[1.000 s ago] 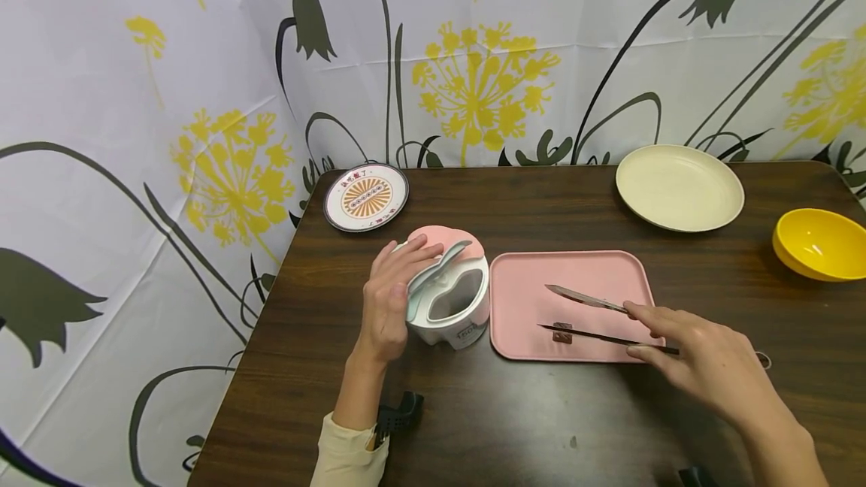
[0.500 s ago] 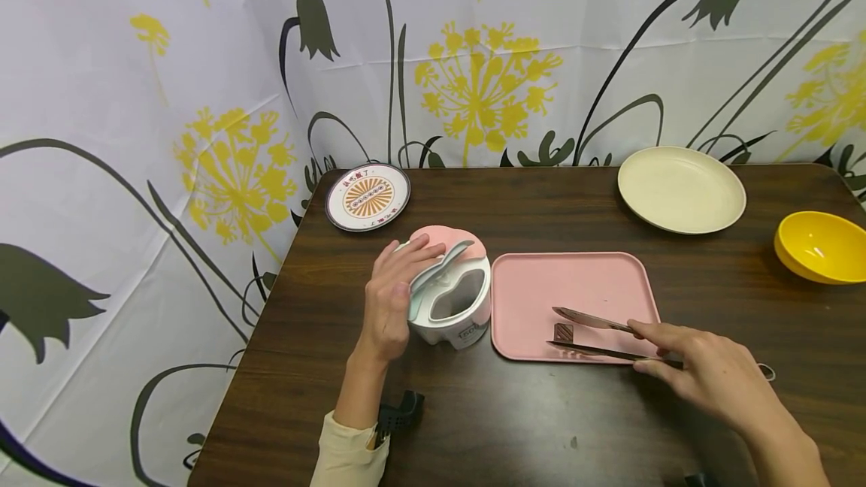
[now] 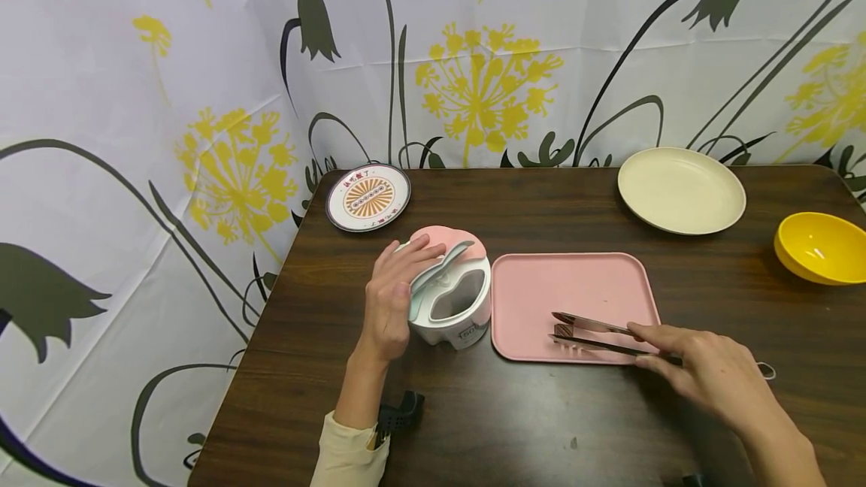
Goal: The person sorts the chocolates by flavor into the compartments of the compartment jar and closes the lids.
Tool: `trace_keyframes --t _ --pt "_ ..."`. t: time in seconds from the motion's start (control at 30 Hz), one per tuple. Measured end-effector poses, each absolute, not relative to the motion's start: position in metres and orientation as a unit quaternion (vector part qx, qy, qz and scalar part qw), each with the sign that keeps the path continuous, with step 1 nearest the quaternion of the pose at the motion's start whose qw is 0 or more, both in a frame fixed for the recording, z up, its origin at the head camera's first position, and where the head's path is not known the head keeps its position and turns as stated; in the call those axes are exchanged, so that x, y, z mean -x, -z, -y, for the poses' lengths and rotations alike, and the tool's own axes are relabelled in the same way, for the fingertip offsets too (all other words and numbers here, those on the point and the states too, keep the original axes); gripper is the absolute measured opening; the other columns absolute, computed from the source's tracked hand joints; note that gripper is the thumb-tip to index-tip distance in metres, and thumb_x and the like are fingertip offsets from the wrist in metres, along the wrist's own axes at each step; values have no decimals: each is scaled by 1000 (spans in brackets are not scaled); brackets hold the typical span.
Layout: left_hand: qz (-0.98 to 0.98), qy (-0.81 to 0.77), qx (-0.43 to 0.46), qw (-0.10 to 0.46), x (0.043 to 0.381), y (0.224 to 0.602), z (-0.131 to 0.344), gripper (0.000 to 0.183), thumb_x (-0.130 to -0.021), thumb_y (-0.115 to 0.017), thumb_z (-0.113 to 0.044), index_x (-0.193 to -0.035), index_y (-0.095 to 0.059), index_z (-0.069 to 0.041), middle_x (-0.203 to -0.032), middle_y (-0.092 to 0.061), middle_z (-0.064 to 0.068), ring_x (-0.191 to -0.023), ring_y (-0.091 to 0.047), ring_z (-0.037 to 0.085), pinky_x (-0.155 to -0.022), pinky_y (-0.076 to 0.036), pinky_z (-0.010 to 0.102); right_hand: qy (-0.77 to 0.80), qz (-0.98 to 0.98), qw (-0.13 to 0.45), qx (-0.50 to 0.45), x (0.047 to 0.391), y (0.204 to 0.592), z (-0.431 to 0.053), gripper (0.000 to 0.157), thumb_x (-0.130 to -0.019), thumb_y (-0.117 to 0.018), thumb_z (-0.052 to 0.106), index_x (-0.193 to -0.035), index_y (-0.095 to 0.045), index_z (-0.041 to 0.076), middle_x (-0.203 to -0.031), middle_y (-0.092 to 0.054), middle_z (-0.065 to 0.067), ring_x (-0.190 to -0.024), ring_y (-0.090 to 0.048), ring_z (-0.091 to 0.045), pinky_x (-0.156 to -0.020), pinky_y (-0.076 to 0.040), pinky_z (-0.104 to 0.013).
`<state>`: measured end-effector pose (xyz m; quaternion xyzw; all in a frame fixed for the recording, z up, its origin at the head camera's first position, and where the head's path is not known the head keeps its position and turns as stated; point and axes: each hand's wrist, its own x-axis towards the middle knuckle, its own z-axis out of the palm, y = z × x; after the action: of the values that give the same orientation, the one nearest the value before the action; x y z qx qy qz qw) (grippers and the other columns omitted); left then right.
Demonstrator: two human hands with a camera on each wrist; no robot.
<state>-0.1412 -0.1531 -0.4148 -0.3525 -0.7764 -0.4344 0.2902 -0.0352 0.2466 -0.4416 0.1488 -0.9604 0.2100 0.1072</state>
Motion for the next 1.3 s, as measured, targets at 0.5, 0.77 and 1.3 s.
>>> trace_keyframes --t 0.5,0.77,1.3 --pt "777 433 351 293 141 414 154 57 -99 -21 -28 -110 -73 -5 -120 -69 9 -123 -56 32 -104 -24 64 -204 950 171 -162 36 445 -248 46 -68 -86 20 -112 -76 27 -95 -75 -1 -61 -66 -22 -40 -34 -30" --pt "775 433 355 294 142 415 154 58 -99 -20 -28 -110 -72 -5 -120 -69 9 -122 -56 33 -107 -23 60 -207 939 215 -171 35 438 -251 52 -63 -87 17 -113 -76 27 -95 -75 0 -57 -64 -20 -39 -31 -27" --pt "777 434 350 292 141 414 153 57 -98 -21 -27 -109 -73 -6 -120 -69 8 -123 -56 32 -109 -23 57 -240 868 354 -252 44 392 -224 46 -96 -52 54 -108 -78 17 -91 -75 2 -72 -68 -10 -62 -47 -24"
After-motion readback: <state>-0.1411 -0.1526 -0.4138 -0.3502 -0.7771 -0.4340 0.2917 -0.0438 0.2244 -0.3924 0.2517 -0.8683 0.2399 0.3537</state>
